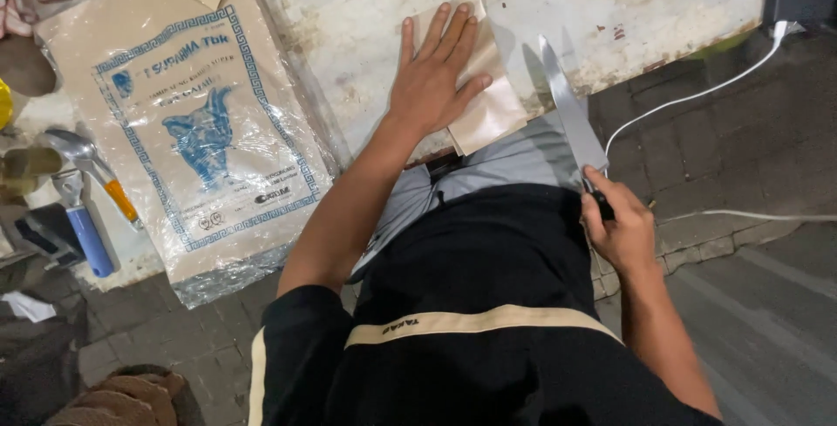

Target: The person uses a knife to cut a sheet of cardboard on a table, then folds the cut piece and places it inside a small cardboard box. The person repeats this process with another piece of cardboard, folding and inserting it into a second box.

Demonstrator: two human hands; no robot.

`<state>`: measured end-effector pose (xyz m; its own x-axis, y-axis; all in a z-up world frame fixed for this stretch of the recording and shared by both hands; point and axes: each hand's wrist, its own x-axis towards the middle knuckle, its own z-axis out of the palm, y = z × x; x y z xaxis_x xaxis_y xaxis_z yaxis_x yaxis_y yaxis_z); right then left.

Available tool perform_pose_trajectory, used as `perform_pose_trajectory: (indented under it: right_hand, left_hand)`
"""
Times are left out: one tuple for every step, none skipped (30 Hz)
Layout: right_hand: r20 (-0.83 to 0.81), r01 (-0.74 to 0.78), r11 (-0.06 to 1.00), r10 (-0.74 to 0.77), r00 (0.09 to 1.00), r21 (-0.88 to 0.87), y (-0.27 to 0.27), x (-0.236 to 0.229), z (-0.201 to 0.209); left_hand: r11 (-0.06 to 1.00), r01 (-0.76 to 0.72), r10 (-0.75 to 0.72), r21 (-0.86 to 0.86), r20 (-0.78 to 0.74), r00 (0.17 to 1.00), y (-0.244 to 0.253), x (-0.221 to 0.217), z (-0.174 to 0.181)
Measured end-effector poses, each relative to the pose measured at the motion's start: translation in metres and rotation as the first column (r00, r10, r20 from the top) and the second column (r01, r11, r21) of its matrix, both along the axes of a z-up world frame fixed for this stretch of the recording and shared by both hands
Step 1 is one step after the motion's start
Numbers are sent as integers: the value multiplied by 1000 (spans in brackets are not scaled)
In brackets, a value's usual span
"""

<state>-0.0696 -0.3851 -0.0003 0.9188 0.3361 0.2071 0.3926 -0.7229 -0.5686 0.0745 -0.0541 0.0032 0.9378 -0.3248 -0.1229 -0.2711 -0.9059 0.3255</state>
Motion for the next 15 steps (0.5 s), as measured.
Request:
perform_pose_trajectory:
  right_hand:
    - [-22, -14, 1000, 14, 1000, 13, -5, -3, -2]
    - [-49, -24, 999, 25, 998, 24, -12, -8, -3]
    - [-55, -20, 999, 21, 998, 25, -12, -9, 0]
    - [-61, -18, 1000, 19, 998, 26, -11, -13, 3]
    - [-68, -15, 1000, 17, 998, 27, -11, -16, 5]
    - [-77, -12, 999, 14, 997, 30, -10, -17, 6]
    - [-111, -28, 999, 32, 993, 40, -9, -19, 7]
    - [-140, -43, 998, 50, 989, 50, -7, -18, 7]
    - [-144, -39, 998, 47, 989, 53, -4, -16, 9]
    - [-116, -50, 998, 53, 992, 28, 0, -15, 11]
    - [-88, -61, 998, 61, 994, 2, 3, -13, 13]
    - [-85, -58, 998, 58, 995, 4, 5, -12, 12]
    - [-72, -49, 998, 46, 996, -50, 8, -11, 11]
    - [-62, -44, 994, 38, 997, -105, 9, -9, 10]
    - [-62, -45, 994, 39, 997, -105, 12, -8, 13]
  left_hand:
    - [1000, 11, -11, -2, -19, 1000, 1, 1, 0]
    - [1000, 26, -26, -6, -44, 999, 0, 0, -1]
    - [1000, 30, -30, -5, -50, 998, 0, 1, 4]
    - [999, 37, -39, -26, -82, 996, 1, 1, 8]
    - [998, 44, -49, -47, -114, 992, 2, 2, 11]
    - [998, 46, -52, -45, -124, 991, 5, 1, 8]
    - [993, 69, -79, -94, -103, 991, 7, -1, 6]
    - [985, 94, -106, -142, -77, 991, 10, 0, 4]
    - [985, 97, -109, -140, -81, 991, 12, 1, 5]
    - [979, 117, -133, -165, -91, 987, 13, 1, 7]
    - [972, 136, -157, -190, -99, 983, 15, 1, 9]
    - [972, 140, -160, -188, -97, 982, 15, 1, 9]
    - [966, 134, -162, -220, -110, 981, 16, 1, 9]
    - [959, 124, -160, -254, -126, 979, 18, 1, 9]
    - [960, 123, -159, -253, -126, 979, 17, 1, 11]
